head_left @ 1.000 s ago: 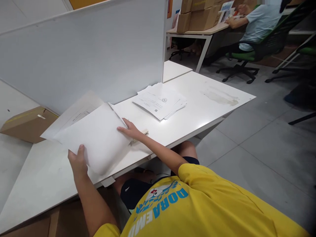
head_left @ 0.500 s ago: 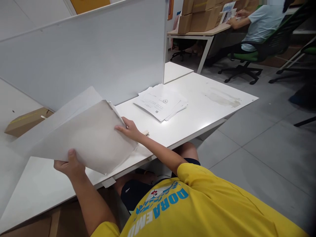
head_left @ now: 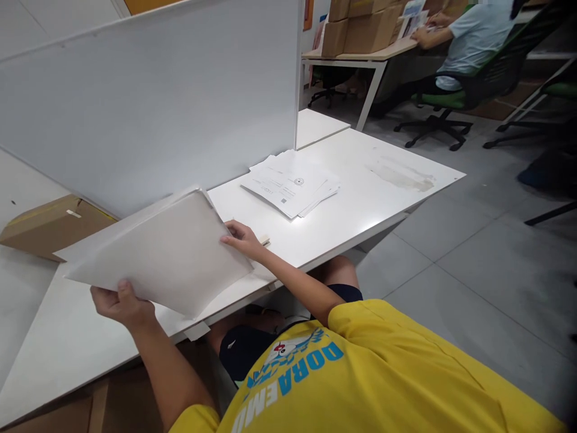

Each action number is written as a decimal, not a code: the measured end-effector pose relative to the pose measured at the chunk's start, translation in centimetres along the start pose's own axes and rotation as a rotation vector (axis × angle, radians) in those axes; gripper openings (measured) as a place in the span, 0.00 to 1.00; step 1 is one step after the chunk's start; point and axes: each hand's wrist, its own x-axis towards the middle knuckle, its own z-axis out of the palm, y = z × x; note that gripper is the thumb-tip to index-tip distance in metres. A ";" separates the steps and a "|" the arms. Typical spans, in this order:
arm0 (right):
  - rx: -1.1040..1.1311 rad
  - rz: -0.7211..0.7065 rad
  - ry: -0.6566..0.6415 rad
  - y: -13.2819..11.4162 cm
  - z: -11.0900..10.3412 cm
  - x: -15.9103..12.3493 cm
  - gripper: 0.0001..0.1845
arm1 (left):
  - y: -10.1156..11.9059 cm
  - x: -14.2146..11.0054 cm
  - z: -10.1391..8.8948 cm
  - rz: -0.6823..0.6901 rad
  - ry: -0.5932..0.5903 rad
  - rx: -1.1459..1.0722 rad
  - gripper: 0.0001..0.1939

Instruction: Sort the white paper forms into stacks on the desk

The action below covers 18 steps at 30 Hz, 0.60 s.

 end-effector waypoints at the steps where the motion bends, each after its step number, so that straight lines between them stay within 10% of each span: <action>1: 0.007 0.025 0.002 0.3 0.0 -0.5 0.23 | -0.2 -0.2 0.0 -0.008 -0.022 0.019 0.20; 9: -0.045 0.064 0.063 0.3 0.4 -1.6 0.22 | -0.9 -2.5 -0.8 -0.204 -0.097 -0.055 0.21; 18: 0.069 0.171 -0.213 -2.1 -1.8 -2.5 0.22 | 1.2 -4.2 -1.3 -0.425 -0.138 0.109 0.15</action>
